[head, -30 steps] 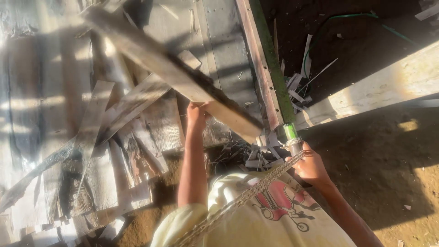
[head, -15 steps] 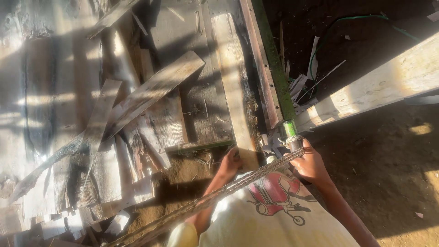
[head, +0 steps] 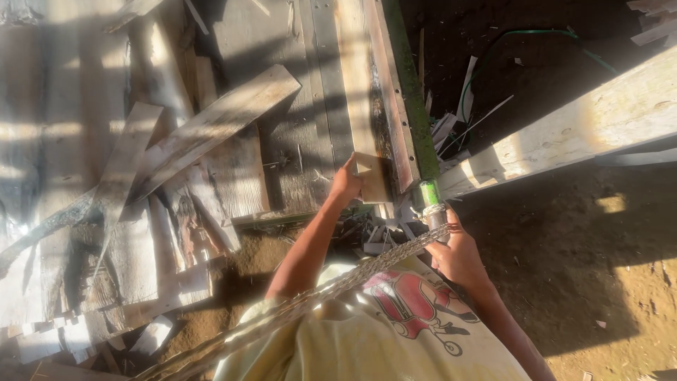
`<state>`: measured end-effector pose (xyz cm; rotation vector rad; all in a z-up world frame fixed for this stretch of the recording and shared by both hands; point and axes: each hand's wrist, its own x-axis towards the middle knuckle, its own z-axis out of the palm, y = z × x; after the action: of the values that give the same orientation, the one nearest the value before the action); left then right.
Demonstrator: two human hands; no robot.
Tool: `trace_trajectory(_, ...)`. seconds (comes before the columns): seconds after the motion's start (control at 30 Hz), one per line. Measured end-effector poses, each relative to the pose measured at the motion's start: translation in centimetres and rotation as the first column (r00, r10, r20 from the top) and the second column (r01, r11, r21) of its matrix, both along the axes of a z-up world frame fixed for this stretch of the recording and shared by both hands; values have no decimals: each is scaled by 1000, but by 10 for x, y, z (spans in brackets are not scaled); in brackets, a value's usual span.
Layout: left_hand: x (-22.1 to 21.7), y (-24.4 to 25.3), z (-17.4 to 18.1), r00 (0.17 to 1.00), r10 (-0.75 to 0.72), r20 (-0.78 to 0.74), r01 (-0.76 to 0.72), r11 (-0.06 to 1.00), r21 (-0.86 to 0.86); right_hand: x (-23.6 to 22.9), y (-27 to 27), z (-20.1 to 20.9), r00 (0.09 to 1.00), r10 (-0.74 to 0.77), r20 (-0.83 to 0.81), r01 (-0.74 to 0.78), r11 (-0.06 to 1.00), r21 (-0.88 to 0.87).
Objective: Sort and handle thin wood veneer or scrap sheets at a woodworking station.
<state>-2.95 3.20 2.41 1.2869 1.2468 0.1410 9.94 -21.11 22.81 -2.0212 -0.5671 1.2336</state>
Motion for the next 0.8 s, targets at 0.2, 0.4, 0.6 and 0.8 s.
trace_trajectory(0.2, 16, 19, -5, 997, 58, 45, -57, 998, -6, 7, -11, -49, 995, 55, 80, -58, 998, 31)
trace_trajectory(0.4, 36, 42, -24, 998, 69, 4, -69, 997, -26, 8, -9, -47, 974, 109, 197, -144, 974, 174)
trace_trajectory(0.6, 40, 33, -28, 998, 67, 9, -67, 998, 6, 4, -8, -37, 977, 111, 180, -151, 962, 226)
trace_trajectory(0.8, 37, 23, -17, 997, 72, 8, -72, 996, 51, 4, -13, -41, 966, 118, 229, -153, 977, 146)
